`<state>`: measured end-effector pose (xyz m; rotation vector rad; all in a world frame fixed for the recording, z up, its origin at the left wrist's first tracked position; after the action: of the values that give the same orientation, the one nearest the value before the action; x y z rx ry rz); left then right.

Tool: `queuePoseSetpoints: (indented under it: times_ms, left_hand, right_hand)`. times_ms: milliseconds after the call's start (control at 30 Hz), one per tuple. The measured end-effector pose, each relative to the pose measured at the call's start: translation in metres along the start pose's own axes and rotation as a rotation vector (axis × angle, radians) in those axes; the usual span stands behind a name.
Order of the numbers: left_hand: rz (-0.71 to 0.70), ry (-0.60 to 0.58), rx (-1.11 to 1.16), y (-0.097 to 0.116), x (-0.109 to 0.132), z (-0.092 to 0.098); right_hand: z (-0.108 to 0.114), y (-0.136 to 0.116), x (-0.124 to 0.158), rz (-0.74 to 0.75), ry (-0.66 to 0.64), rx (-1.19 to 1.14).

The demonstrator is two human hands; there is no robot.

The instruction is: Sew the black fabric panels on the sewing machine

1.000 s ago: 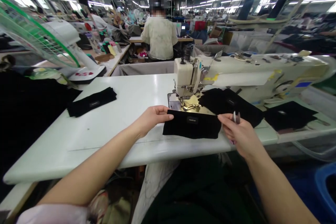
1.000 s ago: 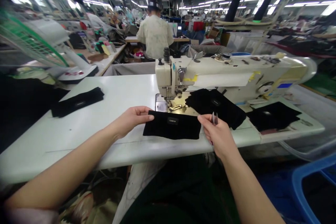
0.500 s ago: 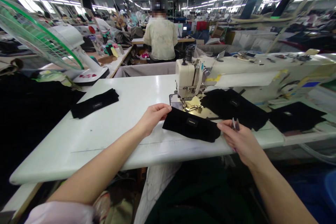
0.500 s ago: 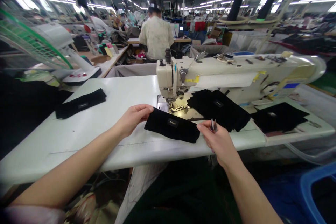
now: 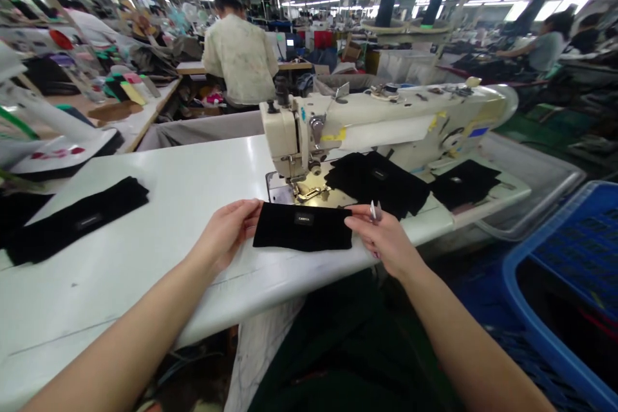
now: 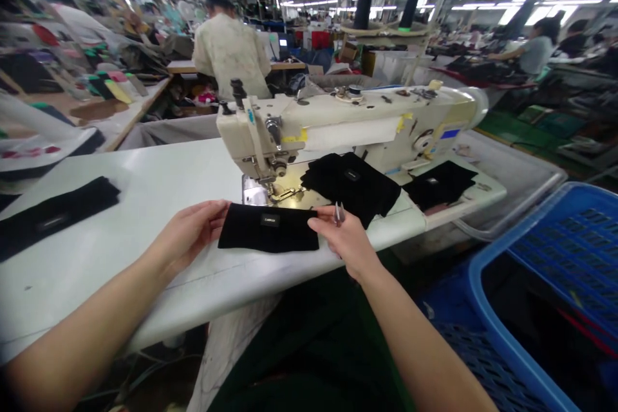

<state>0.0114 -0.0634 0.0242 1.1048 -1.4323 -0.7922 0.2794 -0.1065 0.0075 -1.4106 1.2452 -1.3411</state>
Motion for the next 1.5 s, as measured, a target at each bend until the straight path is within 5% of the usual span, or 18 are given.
queuePoseSetpoints:
  times_ms: [1200, 1367, 1500]
  left_hand:
    - [-0.059, -0.070, -0.036, -0.004, 0.004, 0.001]
    - [-0.216, -0.115, -0.353, 0.020, -0.016, 0.000]
    - [-0.378, -0.186, -0.774, 0.019, -0.053, -0.011]
  right_hand:
    - [0.009, 0.011, 0.004, -0.016, 0.008, 0.093]
    - [-0.009, 0.014, 0.036, -0.113, -0.238, 0.192]
    - [-0.033, 0.029, 0.054, 0.013, -0.154, 0.297]
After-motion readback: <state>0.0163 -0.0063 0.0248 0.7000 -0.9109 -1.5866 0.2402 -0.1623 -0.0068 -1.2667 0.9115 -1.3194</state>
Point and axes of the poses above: each hand's wrist, its own x-axis away from the middle knuckle, its own z-axis out of the back of the hand, y = z × x, the point moved 1 cm from there along -x, towards the middle knuckle, and after that the axes turned 2 degrees about -y, right-handed, at the moved point
